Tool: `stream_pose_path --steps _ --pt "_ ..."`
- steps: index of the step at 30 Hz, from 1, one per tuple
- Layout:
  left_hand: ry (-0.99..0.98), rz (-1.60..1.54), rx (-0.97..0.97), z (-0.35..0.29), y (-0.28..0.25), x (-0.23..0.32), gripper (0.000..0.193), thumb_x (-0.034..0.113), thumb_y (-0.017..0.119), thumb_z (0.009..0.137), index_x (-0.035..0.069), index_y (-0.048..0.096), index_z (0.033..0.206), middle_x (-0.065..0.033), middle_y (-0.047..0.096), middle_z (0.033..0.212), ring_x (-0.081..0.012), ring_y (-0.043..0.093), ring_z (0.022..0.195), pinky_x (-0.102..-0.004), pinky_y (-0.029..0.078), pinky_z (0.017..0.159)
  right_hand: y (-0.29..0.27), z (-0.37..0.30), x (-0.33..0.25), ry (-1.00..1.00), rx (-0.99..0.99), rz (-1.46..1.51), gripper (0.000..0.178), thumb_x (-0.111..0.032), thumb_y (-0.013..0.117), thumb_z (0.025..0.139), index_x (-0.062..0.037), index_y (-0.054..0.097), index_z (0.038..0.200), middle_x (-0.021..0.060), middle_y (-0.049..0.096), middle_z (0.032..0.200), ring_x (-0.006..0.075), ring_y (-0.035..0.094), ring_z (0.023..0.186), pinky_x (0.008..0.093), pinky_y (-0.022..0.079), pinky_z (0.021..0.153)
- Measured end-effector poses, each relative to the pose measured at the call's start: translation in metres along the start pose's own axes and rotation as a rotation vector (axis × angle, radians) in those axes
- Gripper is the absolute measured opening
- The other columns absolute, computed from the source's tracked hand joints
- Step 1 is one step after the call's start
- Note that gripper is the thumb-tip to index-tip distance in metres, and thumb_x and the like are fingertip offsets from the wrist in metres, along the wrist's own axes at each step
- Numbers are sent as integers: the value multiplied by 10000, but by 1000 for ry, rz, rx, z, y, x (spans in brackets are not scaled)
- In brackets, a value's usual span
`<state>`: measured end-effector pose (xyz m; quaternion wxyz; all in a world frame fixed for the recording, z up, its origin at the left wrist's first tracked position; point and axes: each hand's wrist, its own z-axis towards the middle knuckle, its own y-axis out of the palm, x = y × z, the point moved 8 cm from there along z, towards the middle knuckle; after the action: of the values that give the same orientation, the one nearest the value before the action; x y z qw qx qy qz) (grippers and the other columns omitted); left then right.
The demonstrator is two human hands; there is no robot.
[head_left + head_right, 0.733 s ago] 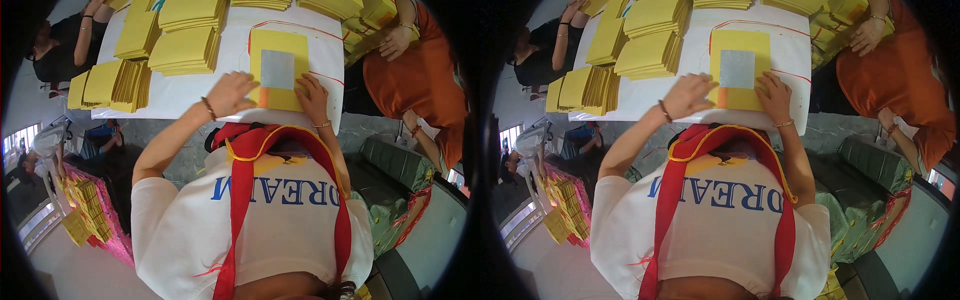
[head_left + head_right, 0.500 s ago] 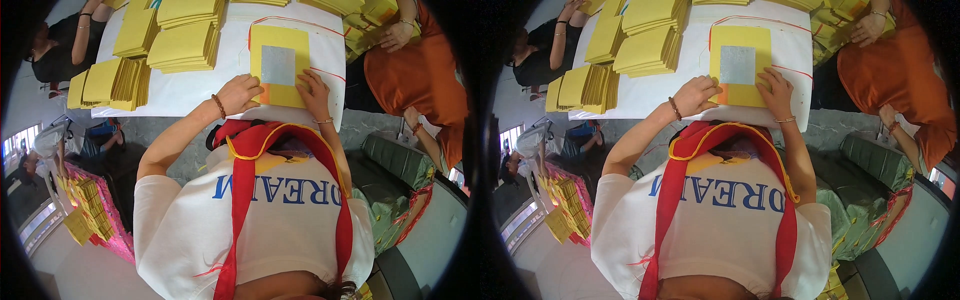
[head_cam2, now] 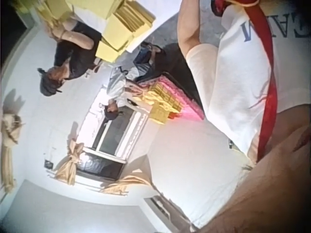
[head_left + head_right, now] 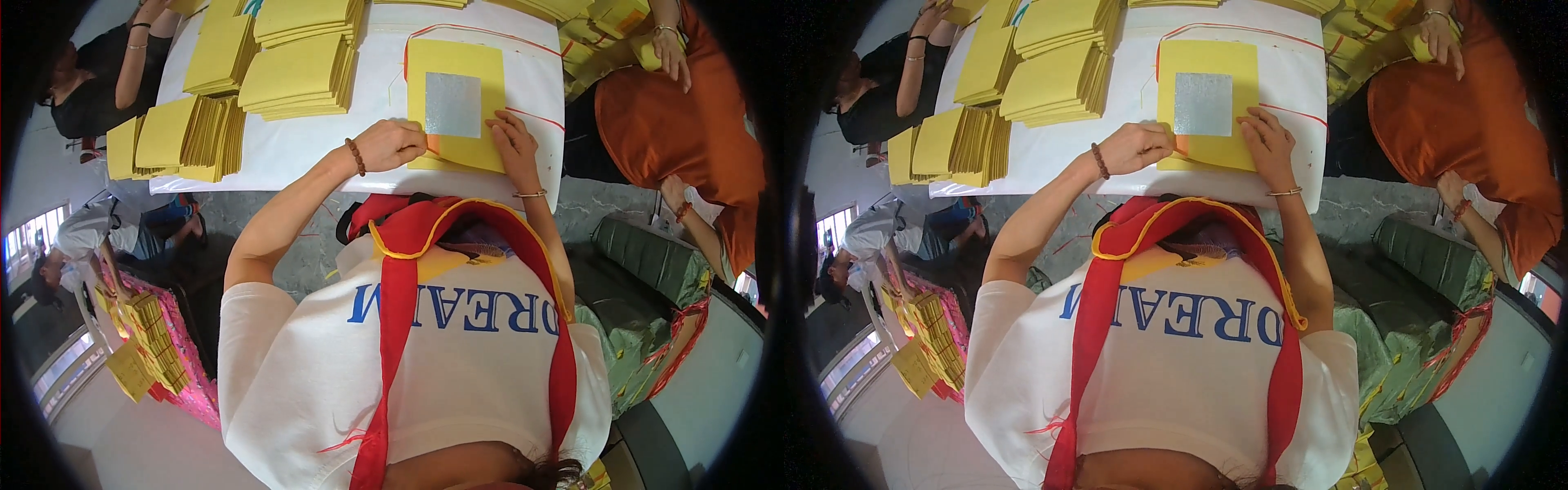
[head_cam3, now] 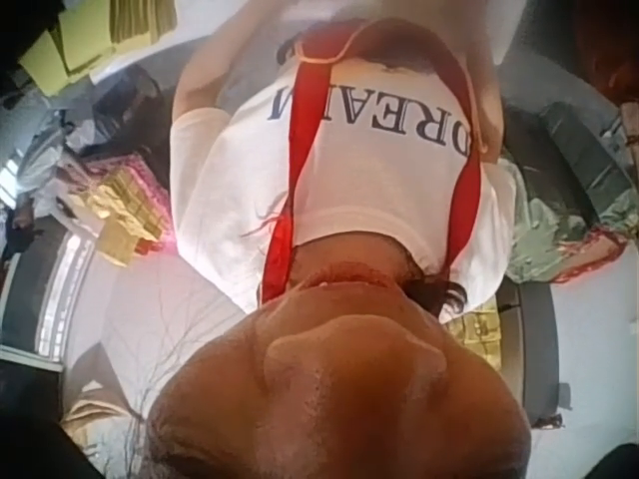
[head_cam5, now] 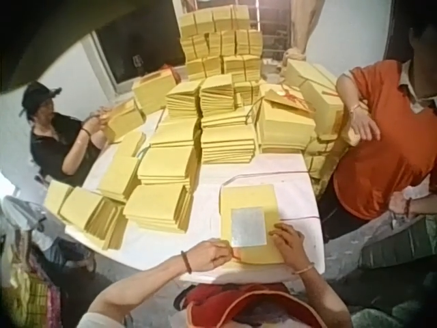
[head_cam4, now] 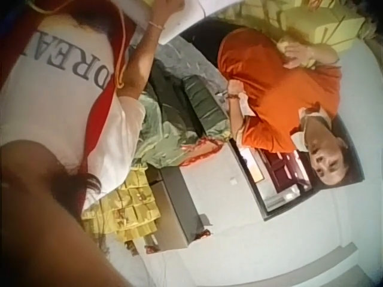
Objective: Folding sheets of joss paper and organizing them into stacks and bundles.
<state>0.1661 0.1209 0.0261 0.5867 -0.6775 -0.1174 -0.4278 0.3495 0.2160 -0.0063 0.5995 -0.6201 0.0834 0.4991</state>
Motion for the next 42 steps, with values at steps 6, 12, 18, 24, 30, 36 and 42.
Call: stream_pose_path --steps 6,12,18,24,30,36,42 --pt "-25 -97 -9 2 1 -9 98 90 529 785 -1 562 798 -113 557 755 -268 548 697 -341 446 644 1 0 4 87 -30 168 301 -243 456 922 -33 666 969 67 569 1157 177 541 1046 289 392 903" --pt "-132 -255 -38 2 6 -28 112 98 534 808 -6 576 799 -58 556 734 -162 532 668 -293 429 609 1 0 8 42 -42 293 398 -306 361 948 -66 676 984 40 562 1175 168 537 1031 299 347 910" --pt "-387 -676 -100 -2 18 -45 148 127 536 851 -2 598 813 19 528 719 -48 489 636 -213 409 561 7 -4 22 146 -146 747 422 -343 331 950 -92 653 1058 50 474 1302 199 459 1164 303 250 997" --pt "-510 -704 -65 -5 14 -50 161 180 540 853 34 608 852 22 542 722 -46 487 627 -195 432 578 0 -9 6 -26 -292 332 439 -333 582 805 -166 554 1210 32 417 1370 166 292 1295 385 104 1043" --pt "-442 -681 -5 -2 4 -48 189 226 572 850 43 618 851 39 543 710 -35 477 633 -193 412 556 0 -9 3 -62 -236 25 432 -251 674 727 -177 598 1147 7 446 1354 143 409 1206 358 178 987" --pt "-40 -32 150 -5 -35 -16 494 169 651 762 154 509 1235 -94 475 1230 -248 397 1133 -371 339 897 2 -5 15 16 -137 105 234 -176 604 798 -155 666 1023 -5 526 1273 120 496 1105 338 202 953" --pt "-1 478 313 3 -26 -13 466 33 588 692 205 592 1124 -58 547 1146 -252 467 1079 -378 368 877 -15 -1 -8 -63 -60 326 253 -108 617 750 -140 665 996 68 539 1244 215 485 1154 381 304 924"
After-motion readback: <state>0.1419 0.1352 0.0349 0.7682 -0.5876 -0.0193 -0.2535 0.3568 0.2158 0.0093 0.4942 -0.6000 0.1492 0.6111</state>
